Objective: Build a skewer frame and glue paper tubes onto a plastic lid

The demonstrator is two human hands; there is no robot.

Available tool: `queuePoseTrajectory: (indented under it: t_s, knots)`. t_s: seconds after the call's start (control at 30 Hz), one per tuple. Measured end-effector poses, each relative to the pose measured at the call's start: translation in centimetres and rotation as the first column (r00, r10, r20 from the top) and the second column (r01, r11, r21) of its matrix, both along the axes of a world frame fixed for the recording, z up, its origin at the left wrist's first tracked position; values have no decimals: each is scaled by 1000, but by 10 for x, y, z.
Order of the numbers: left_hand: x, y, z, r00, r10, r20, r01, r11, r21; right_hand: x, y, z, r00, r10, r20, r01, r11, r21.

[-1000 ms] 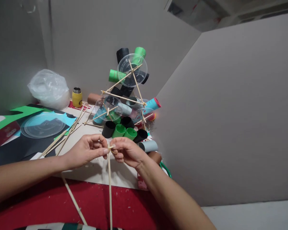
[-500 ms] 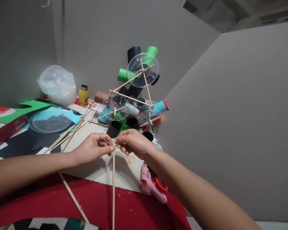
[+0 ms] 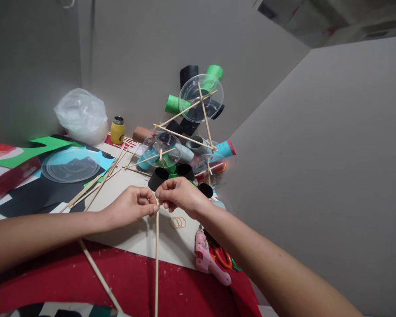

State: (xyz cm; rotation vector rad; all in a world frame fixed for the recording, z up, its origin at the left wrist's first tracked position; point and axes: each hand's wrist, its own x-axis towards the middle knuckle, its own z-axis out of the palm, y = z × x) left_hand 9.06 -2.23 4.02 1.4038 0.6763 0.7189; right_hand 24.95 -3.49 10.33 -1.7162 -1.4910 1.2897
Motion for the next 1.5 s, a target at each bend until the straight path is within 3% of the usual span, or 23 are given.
queuePoseTrajectory:
  t_s: [0.17, 0.33, 0.4, 0.5, 0.57, 0.63, 0.7, 0.8, 0.93, 1.23, 1.5]
  knots:
    - [1, -1, -3, 1000, -5, 29, 5, 1000, 19, -3, -2, -7, 999, -47, 27, 43, 989, 140]
    - [1, 0, -3, 999, 9, 45, -10, 1000, 22, -8, -5, -14, 994, -16, 111, -16, 960, 280]
    - [1, 1, -4, 998, 20, 52, -19, 1000, -20, -6, -7, -16, 981, 5, 194, -85, 909, 408]
    - [1, 4, -6, 999, 12, 53, -10, 999, -45, -2, -12, -14, 939, 54, 340, -252, 780, 573]
    - [2, 5, -8, 999, 11, 42, -9, 999, -46, 1, -15, -11, 914, 83, 396, -331, 717, 614]
    - [1, 6, -8, 999, 13, 37, -11, 998, -54, 4, -16, -8, 917, 66, 394, -325, 695, 641]
    - [1, 5, -6, 999, 8, 45, -5, 998, -67, 8, -15, -7, 954, 17, 298, -216, 729, 650]
    - [-1, 3, -2, 999, -2, 55, 6, 997, -73, 20, -14, -13, 993, -35, 117, -35, 834, 551]
    - [-3, 3, -3, 998, -27, 54, 29, 998, -49, 34, -18, -26, 1000, -18, 1, 16, 937, 348]
    - [-4, 5, -8, 996, -66, 64, 67, 998, -15, 29, -33, -43, 967, 12, -253, 34, 984, 177]
    - [-2, 5, -6, 997, -53, 53, 54, 998, -27, 23, -27, -40, 980, 7, -198, 25, 987, 161]
